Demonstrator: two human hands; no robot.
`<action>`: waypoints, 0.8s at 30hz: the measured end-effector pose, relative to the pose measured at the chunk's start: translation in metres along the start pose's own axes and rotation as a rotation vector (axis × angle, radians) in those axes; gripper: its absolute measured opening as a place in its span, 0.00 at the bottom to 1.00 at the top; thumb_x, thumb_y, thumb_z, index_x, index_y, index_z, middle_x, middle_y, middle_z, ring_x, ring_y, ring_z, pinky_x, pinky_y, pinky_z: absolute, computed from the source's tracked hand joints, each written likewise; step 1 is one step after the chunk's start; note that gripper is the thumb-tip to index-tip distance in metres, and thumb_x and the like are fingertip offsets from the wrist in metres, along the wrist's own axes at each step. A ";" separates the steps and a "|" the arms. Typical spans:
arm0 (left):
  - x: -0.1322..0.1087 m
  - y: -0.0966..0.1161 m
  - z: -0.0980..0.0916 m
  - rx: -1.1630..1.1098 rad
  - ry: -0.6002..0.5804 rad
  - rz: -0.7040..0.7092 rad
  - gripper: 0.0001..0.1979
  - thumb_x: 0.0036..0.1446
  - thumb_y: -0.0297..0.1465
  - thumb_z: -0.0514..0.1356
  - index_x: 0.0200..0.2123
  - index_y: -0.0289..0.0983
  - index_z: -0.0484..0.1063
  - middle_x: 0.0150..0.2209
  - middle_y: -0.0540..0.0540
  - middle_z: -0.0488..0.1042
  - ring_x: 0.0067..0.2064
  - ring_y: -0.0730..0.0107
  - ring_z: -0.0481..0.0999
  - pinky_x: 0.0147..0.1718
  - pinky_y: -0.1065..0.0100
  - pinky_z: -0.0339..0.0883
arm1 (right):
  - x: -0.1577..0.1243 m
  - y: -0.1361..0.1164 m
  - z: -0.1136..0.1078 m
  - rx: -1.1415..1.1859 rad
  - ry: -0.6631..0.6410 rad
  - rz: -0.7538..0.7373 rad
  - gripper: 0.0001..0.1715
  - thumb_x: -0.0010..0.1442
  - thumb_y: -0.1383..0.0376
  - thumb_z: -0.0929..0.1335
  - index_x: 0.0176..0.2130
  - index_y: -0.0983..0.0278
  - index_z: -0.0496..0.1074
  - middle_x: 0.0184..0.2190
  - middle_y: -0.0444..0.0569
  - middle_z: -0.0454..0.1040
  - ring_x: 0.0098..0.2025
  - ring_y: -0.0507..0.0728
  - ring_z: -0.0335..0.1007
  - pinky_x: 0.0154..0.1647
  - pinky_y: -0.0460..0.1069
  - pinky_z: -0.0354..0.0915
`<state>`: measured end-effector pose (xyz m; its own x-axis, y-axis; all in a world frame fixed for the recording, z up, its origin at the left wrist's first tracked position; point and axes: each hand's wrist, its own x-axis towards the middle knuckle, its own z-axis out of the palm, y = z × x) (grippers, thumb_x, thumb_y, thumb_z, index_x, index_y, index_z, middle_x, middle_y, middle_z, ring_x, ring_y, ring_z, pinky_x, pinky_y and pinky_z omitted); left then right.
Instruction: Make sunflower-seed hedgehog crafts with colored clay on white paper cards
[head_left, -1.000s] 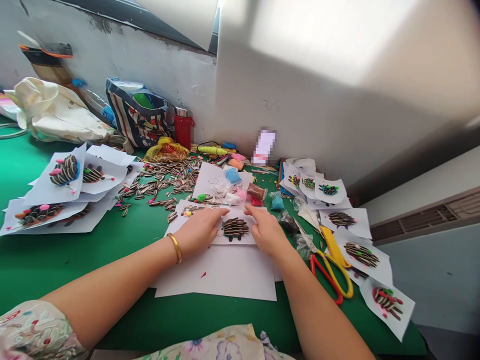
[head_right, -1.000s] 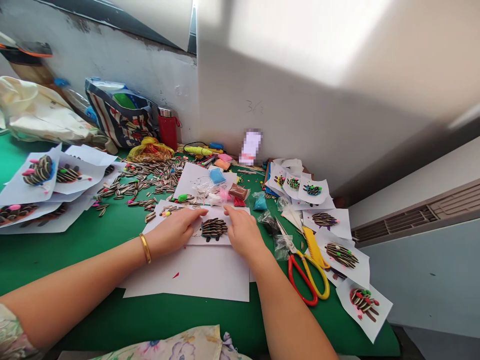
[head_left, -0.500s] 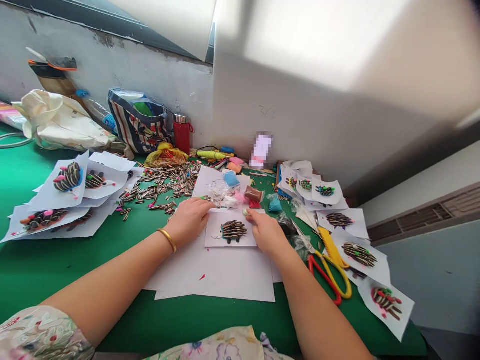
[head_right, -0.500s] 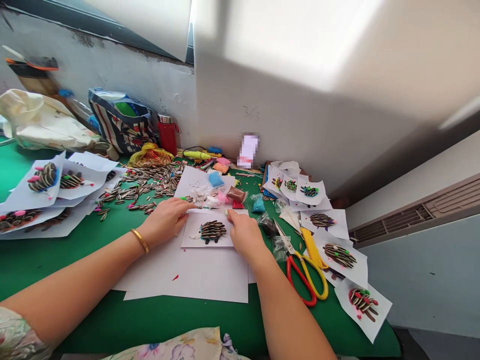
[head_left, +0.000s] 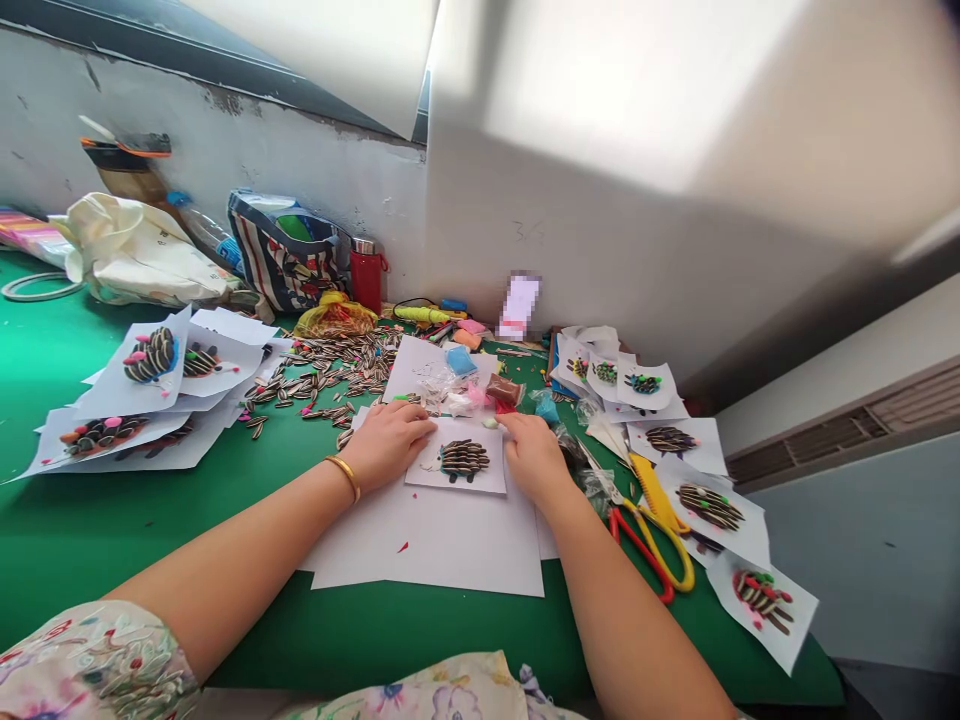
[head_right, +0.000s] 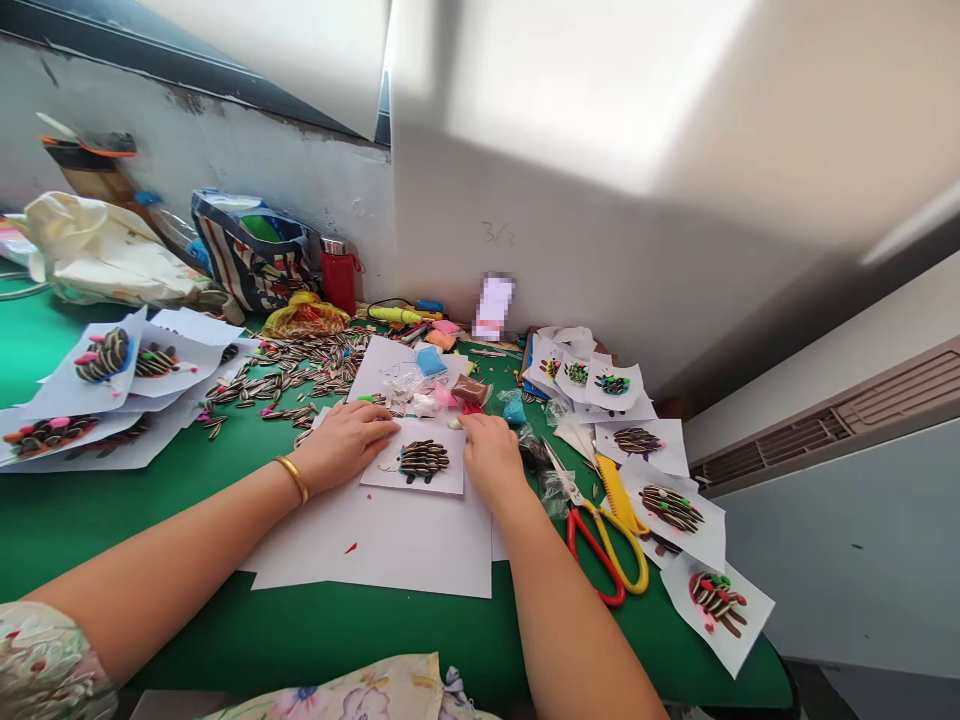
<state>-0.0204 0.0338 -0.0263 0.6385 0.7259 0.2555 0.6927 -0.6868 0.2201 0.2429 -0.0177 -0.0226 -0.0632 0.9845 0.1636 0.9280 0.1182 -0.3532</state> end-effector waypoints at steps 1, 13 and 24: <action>0.000 0.000 0.000 -0.008 0.006 -0.001 0.13 0.65 0.35 0.53 0.47 0.47 0.77 0.50 0.44 0.75 0.55 0.55 0.68 0.52 0.52 0.59 | 0.000 0.000 0.003 -0.016 -0.002 -0.021 0.30 0.58 0.75 0.61 0.58 0.61 0.69 0.58 0.49 0.70 0.58 0.61 0.61 0.57 0.56 0.58; 0.002 0.001 -0.001 -0.008 0.000 -0.005 0.15 0.65 0.36 0.52 0.44 0.46 0.79 0.48 0.45 0.76 0.54 0.55 0.69 0.54 0.52 0.57 | 0.010 -0.001 0.013 -0.113 0.100 0.006 0.13 0.63 0.66 0.66 0.47 0.59 0.74 0.48 0.52 0.73 0.52 0.62 0.62 0.50 0.55 0.59; 0.011 0.011 -0.013 0.055 -0.127 -0.052 0.16 0.64 0.34 0.52 0.42 0.48 0.80 0.47 0.43 0.76 0.53 0.56 0.68 0.51 0.54 0.59 | 0.007 0.006 0.003 -0.096 0.040 0.061 0.13 0.61 0.63 0.69 0.47 0.58 0.75 0.45 0.51 0.74 0.50 0.61 0.64 0.48 0.54 0.58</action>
<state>-0.0106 0.0337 -0.0085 0.6363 0.7615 0.1232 0.7409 -0.6478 0.1773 0.2467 -0.0101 -0.0264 0.0071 0.9833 0.1820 0.9608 0.0437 -0.2736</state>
